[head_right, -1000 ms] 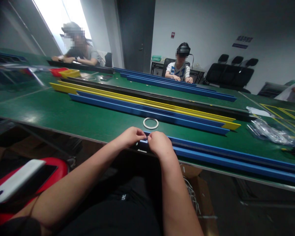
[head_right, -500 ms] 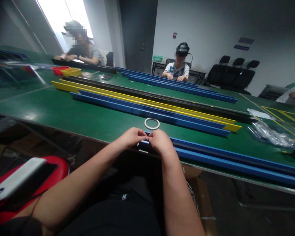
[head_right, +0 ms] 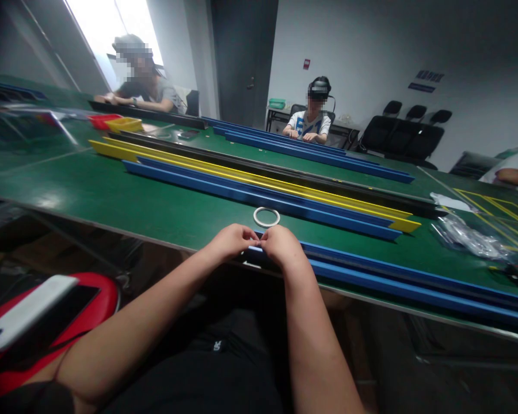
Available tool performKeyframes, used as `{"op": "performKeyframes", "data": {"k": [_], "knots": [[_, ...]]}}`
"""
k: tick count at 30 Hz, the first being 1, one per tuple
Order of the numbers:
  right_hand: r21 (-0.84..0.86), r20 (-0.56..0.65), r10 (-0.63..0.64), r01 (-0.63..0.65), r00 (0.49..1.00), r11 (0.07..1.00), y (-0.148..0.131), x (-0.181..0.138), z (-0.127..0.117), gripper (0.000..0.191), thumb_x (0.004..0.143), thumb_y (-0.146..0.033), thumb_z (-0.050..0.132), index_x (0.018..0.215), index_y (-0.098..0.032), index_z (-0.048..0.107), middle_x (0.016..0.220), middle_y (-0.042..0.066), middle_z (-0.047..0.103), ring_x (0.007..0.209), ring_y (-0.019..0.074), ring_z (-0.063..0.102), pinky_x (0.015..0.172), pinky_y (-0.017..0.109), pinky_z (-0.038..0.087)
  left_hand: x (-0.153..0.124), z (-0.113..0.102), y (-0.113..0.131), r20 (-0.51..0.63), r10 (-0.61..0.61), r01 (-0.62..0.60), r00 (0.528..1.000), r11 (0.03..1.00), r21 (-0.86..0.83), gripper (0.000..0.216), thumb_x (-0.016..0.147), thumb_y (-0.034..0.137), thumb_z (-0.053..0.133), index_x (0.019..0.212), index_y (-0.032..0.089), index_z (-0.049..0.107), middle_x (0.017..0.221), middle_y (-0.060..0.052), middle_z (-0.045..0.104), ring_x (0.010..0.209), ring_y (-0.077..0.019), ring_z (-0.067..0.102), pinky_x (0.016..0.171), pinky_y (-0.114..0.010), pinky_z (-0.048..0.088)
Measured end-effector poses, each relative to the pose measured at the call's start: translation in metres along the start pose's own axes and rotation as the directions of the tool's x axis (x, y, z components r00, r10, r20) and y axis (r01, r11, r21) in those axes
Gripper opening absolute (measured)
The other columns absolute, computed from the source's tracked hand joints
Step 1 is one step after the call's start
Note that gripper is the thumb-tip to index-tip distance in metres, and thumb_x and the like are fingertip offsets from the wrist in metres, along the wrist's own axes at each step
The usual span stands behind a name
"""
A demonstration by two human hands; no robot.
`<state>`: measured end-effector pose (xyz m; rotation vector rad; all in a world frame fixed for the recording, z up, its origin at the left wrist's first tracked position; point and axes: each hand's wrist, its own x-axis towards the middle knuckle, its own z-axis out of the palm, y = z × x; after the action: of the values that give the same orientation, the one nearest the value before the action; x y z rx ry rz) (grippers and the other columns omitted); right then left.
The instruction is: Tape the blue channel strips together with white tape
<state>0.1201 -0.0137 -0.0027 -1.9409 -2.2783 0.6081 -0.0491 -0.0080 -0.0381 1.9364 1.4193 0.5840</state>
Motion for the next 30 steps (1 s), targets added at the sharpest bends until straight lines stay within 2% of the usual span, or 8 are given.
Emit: {"op": "performKeyframes", "data": {"k": [7, 16, 23, 30], "knots": [[-0.015, -0.066, 0.018, -0.019, 0.998, 1.0, 0.0, -0.003, 0.004, 0.023, 0.081, -0.035, 0.059, 0.078, -0.023, 0.079, 0.064, 0.004, 0.067, 0.057, 0.0133, 0.053, 0.054, 0.026, 0.031, -0.002, 0.002, 0.0, -0.024, 0.008, -0.007, 1.0, 0.999, 0.046, 0.031, 0.08, 0.051, 0.064, 0.09, 0.025, 0.078, 0.072, -0.001, 0.069, 0.06, -0.0131, 0.055, 0.053, -0.024, 0.032], [-0.037, -0.062, 0.0, -0.002, 0.998, 0.999, 0.0, -0.004, 0.008, 0.024, 0.082, -0.029, 0.056, 0.083, -0.022, 0.079, 0.067, 0.004, 0.068, 0.059, 0.0129, 0.054, 0.057, 0.025, 0.032, -0.004, 0.003, -0.001, -0.065, 0.033, -0.027, 0.997, 0.995, 0.097, 0.031, 0.081, 0.051, 0.063, 0.091, 0.027, 0.079, 0.08, -0.002, 0.072, 0.065, -0.0144, 0.058, 0.056, -0.024, 0.035], [0.011, -0.103, -0.034, 0.035, 0.994, 0.999, 0.001, -0.01, 0.008, 0.027, 0.085, -0.03, 0.053, 0.081, -0.02, 0.078, 0.065, 0.003, 0.067, 0.059, 0.0125, 0.052, 0.056, 0.025, 0.031, -0.007, 0.003, -0.002, -0.056, 0.059, -0.056, 0.997, 0.997, 0.054, 0.034, 0.082, 0.053, 0.061, 0.094, 0.027, 0.078, 0.079, -0.001, 0.072, 0.063, -0.0137, 0.057, 0.054, -0.025, 0.033], [0.034, -0.092, -0.025, 0.028, 0.995, 0.999, 0.001, -0.007, 0.008, 0.024, 0.082, -0.031, 0.054, 0.08, -0.021, 0.077, 0.06, 0.001, 0.063, 0.056, 0.0117, 0.05, 0.053, 0.024, 0.029, -0.007, 0.003, -0.004, -0.064, 0.07, -0.066, 0.996, 0.996, 0.062, 0.034, 0.082, 0.054, 0.061, 0.093, 0.026, 0.078, 0.079, -0.001, 0.072, 0.064, -0.014, 0.058, 0.055, -0.025, 0.033]]}}
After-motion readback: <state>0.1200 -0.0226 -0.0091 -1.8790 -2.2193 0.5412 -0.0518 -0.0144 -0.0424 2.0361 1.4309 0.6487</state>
